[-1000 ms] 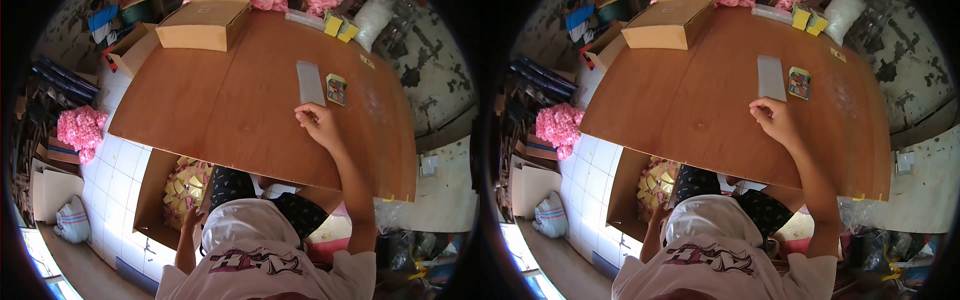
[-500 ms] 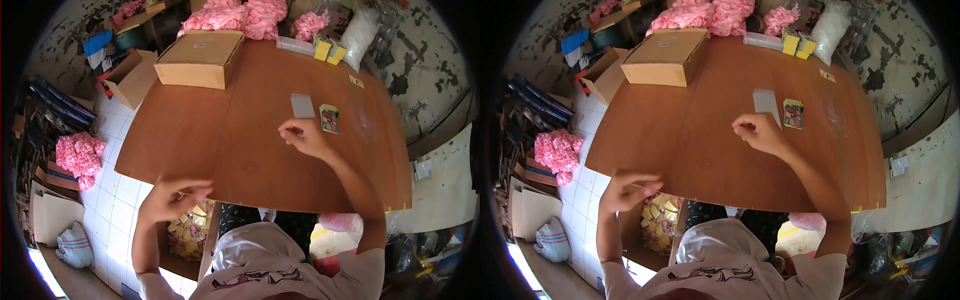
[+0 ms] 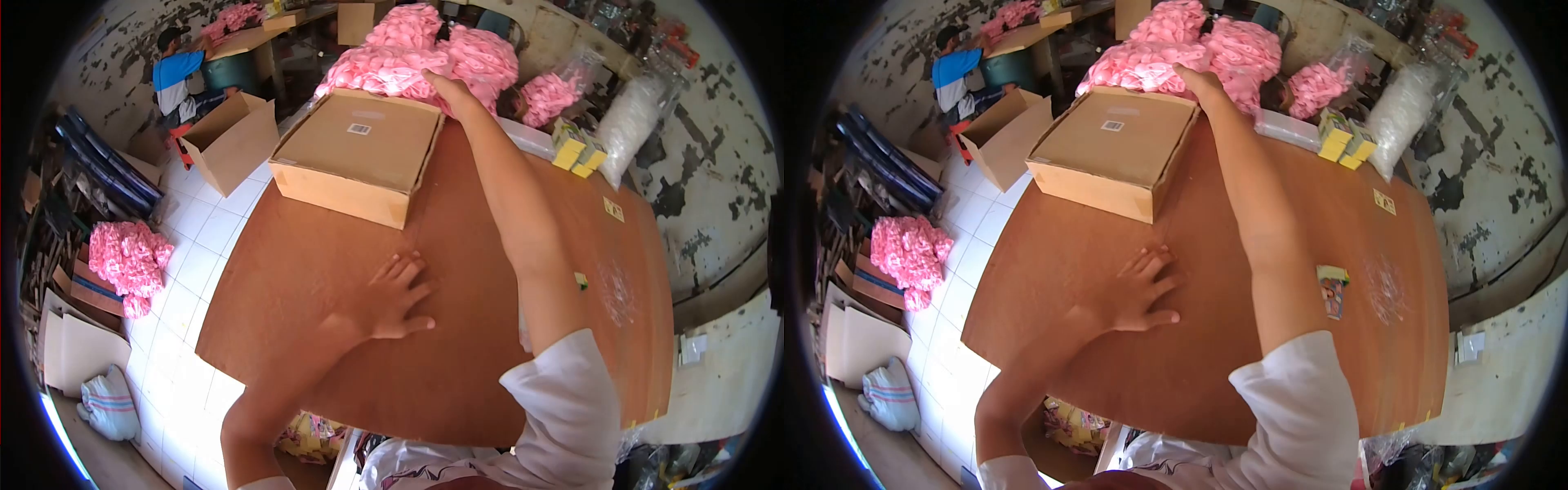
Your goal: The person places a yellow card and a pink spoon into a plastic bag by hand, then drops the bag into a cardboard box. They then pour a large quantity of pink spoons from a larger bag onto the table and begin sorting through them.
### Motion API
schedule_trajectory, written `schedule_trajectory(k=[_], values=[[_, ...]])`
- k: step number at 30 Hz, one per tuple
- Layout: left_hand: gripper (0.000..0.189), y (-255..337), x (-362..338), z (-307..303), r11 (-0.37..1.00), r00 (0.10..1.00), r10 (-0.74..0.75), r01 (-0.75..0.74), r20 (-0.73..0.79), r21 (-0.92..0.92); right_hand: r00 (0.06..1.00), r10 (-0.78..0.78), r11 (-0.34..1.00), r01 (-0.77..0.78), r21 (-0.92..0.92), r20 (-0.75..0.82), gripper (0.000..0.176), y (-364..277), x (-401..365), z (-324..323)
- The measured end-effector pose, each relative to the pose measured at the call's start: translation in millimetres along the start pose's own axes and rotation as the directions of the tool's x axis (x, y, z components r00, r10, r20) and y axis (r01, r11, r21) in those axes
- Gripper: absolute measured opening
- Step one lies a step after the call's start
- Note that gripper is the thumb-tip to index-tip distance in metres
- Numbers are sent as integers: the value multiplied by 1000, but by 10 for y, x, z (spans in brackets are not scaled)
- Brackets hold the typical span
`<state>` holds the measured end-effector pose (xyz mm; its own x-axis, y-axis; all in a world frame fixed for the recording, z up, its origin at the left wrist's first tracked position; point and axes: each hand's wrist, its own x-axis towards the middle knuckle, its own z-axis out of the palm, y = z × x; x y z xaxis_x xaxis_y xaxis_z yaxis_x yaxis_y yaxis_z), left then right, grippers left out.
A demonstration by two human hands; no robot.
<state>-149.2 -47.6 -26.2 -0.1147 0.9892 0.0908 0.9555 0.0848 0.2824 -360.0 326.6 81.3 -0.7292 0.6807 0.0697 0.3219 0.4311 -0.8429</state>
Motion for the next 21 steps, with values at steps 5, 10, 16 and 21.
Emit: schedule_trajectory(k=[5, 10, 16, 21], values=[[72, -40, 8, -21, 999, 1000, 16, -16, 4, -32, 991, 81, 920, -114, 374, 102, 105, -71, 518, 324], [72, -96, 12, 0, 997, 1000, 16, -18, -25, -72, 989, 133, 898, -93, 430, -64, 86, -80, 670, 496], [70, -112, 5, 42, 996, 996, 42, -47, -79, -70, 903, 202, 925, -49, 377, -378, 68, -205, 195, 398], [70, -111, 0, 57, 996, 991, 55, -63, -124, -60, 845, 131, 976, -18, 218, -518, 57, -560, -41, 430]])
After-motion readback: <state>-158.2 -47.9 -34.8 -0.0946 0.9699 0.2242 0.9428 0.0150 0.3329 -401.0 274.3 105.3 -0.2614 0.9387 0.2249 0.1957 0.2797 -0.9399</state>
